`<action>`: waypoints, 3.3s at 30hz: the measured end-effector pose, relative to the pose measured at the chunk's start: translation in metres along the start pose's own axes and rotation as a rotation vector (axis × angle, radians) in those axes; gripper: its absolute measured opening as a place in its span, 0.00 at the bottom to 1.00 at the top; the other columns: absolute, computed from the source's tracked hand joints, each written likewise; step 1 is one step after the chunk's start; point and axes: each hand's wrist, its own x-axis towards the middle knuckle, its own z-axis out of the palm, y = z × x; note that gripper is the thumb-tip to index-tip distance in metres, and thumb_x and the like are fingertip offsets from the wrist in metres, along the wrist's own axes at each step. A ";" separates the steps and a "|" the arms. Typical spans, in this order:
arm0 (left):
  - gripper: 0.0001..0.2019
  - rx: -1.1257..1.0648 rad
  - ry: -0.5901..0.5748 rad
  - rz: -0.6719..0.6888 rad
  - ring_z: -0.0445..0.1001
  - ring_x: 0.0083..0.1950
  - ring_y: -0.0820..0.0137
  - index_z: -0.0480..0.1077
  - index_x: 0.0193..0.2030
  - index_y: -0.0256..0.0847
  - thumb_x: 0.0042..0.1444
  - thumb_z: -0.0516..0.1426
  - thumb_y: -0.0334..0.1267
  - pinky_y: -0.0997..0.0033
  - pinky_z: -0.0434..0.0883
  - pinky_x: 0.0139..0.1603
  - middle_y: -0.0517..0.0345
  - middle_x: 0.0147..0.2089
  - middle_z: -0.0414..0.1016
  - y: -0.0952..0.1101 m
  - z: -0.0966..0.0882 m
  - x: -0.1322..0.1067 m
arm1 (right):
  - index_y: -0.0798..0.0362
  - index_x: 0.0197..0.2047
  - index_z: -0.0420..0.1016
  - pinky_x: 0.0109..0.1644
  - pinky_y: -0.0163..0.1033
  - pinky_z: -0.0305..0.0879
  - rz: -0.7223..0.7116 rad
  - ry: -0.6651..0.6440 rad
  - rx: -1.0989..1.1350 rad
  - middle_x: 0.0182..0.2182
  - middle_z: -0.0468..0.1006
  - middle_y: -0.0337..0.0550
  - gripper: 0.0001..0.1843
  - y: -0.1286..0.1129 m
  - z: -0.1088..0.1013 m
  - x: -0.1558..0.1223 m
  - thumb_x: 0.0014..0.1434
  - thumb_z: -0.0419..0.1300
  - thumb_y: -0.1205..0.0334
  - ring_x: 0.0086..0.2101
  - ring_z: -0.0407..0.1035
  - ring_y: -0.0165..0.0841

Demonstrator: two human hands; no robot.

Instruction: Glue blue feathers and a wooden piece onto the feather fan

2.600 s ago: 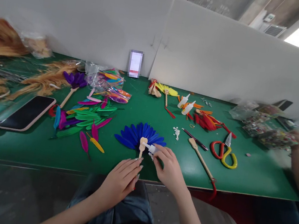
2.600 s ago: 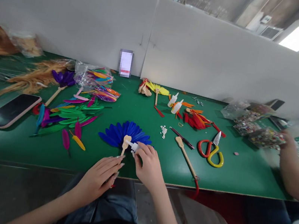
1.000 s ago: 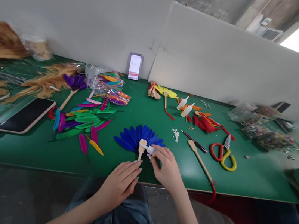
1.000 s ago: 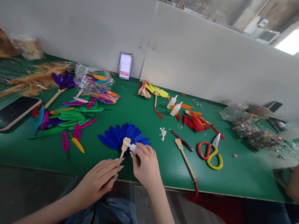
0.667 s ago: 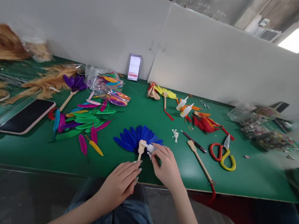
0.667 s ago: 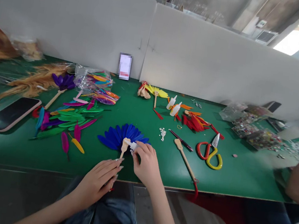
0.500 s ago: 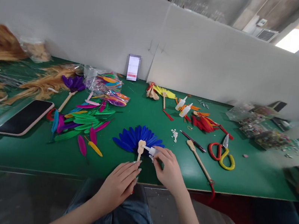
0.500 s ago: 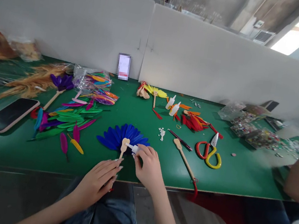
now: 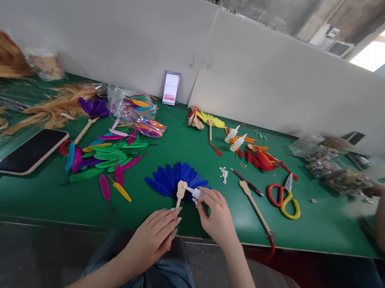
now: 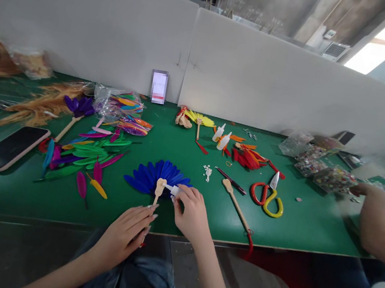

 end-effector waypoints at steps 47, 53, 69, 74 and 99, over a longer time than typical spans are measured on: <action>0.17 -0.003 -0.022 -0.012 0.72 0.56 0.63 0.68 0.54 0.36 0.60 0.48 0.27 0.58 0.72 0.55 0.46 0.56 0.72 0.000 -0.002 0.000 | 0.51 0.32 0.70 0.48 0.52 0.67 -0.052 -0.026 -0.024 0.46 0.77 0.48 0.08 0.000 -0.003 0.005 0.58 0.53 0.72 0.46 0.68 0.42; 0.17 0.009 -0.027 -0.003 0.71 0.57 0.63 0.68 0.54 0.35 0.60 0.48 0.27 0.59 0.72 0.56 0.46 0.57 0.72 0.000 -0.002 0.000 | 0.51 0.33 0.70 0.48 0.52 0.67 -0.065 -0.018 -0.032 0.46 0.77 0.49 0.08 0.001 -0.004 0.005 0.58 0.53 0.72 0.46 0.68 0.43; 0.17 0.000 0.007 -0.002 0.72 0.56 0.63 0.68 0.54 0.35 0.60 0.48 0.28 0.58 0.73 0.54 0.46 0.56 0.73 0.000 0.001 0.000 | 0.50 0.33 0.68 0.48 0.53 0.66 -0.057 0.041 -0.023 0.48 0.75 0.48 0.08 0.000 -0.008 0.000 0.58 0.53 0.72 0.46 0.67 0.43; 0.16 0.009 0.001 0.004 0.72 0.56 0.63 0.68 0.53 0.34 0.60 0.47 0.27 0.59 0.73 0.54 0.46 0.56 0.73 0.000 0.000 0.000 | 0.50 0.32 0.68 0.48 0.52 0.66 -0.051 0.037 -0.006 0.48 0.76 0.48 0.08 0.000 -0.006 0.002 0.58 0.53 0.72 0.46 0.67 0.43; 0.20 -0.158 0.168 -0.189 0.69 0.57 0.65 0.61 0.59 0.42 0.60 0.50 0.28 0.61 0.70 0.55 0.51 0.54 0.73 -0.007 -0.015 -0.003 | 0.50 0.27 0.74 0.44 0.42 0.64 0.320 0.388 1.320 0.50 0.75 0.45 0.09 -0.016 -0.037 0.008 0.56 0.63 0.56 0.48 0.70 0.42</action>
